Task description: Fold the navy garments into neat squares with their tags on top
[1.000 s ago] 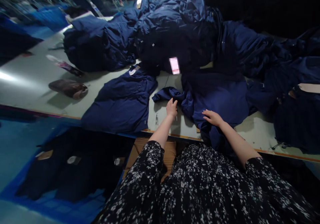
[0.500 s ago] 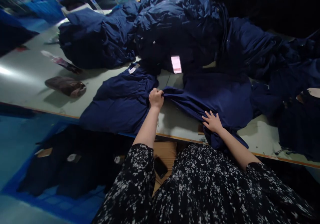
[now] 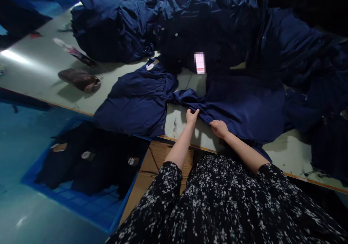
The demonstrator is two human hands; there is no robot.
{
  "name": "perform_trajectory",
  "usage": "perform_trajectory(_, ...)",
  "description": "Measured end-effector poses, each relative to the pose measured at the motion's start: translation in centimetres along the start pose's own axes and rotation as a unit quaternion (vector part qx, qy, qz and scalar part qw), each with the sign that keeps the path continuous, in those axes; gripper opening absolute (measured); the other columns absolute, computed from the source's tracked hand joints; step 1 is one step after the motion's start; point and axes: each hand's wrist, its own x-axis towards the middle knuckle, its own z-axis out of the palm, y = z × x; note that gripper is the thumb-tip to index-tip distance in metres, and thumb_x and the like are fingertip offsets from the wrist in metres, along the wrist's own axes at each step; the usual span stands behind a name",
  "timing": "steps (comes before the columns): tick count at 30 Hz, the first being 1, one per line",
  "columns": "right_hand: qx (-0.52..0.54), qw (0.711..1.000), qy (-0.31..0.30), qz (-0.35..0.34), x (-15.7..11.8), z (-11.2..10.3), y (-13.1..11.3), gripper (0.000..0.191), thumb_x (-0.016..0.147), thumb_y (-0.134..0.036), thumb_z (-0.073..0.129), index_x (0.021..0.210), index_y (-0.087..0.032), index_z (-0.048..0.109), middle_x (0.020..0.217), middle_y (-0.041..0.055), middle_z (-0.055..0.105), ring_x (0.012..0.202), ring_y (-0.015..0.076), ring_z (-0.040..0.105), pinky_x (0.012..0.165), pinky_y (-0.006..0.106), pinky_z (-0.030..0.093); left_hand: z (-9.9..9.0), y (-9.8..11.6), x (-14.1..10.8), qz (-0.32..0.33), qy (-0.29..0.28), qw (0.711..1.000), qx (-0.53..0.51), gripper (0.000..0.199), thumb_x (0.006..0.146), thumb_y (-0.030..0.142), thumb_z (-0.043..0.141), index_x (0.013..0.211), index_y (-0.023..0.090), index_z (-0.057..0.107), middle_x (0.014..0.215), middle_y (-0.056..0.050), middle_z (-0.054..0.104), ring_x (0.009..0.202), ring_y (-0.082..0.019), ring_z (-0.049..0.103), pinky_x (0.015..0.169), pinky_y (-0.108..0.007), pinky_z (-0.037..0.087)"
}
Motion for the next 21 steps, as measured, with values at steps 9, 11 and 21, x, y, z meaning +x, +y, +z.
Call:
perform_trajectory(9, 0.062, 0.995, 0.043, -0.07, 0.0, 0.0, 3.7, 0.041, 0.105, -0.041, 0.047, 0.131, -0.022, 0.073, 0.135, 0.0112, 0.072, 0.122, 0.0259, 0.066, 0.104, 0.038, 0.049, 2.2, -1.3, -2.1, -0.072, 0.013, 0.997, -0.032, 0.037, 0.064, 0.017, 0.092, 0.096, 0.014, 0.074, 0.105, -0.012, 0.081, 0.106, -0.031, 0.076, 0.097, -0.042, 0.061)
perform_trajectory(11, 0.022, 0.997, 0.075, -0.029, 0.3, 0.0, 4.8, 0.048, 0.105, -0.041, 0.044, 0.145, -0.023, 0.063, 0.154, 0.0119, 0.058, 0.141, 0.0299, 0.053, 0.115, 0.048, 0.041, 1.8, -1.8, -2.1, -0.051, 0.013, 0.998, 0.017, 0.041, 0.064, 0.022, 0.094, 0.099, 0.014, 0.074, 0.11, -0.014, 0.08, 0.109, -0.032, 0.075, 0.1, -0.042, 0.06)
perform_trajectory(21, 0.025, 0.996, 0.08, 0.024, 1.4, 0.0, 10.4, 0.05, 0.107, -0.038, 0.036, 0.142, -0.02, 0.066, 0.151, 0.0135, 0.06, 0.14, 0.03, 0.054, 0.111, 0.051, 0.045, -3.3, 0.5, 0.7, 0.18, 0.156, 0.931, 0.277, 0.034, 0.1, 0.033, 0.054, 0.129, 0.016, 0.06, 0.126, -0.019, 0.067, 0.124, -0.028, 0.062, 0.112, -0.044, 0.047)
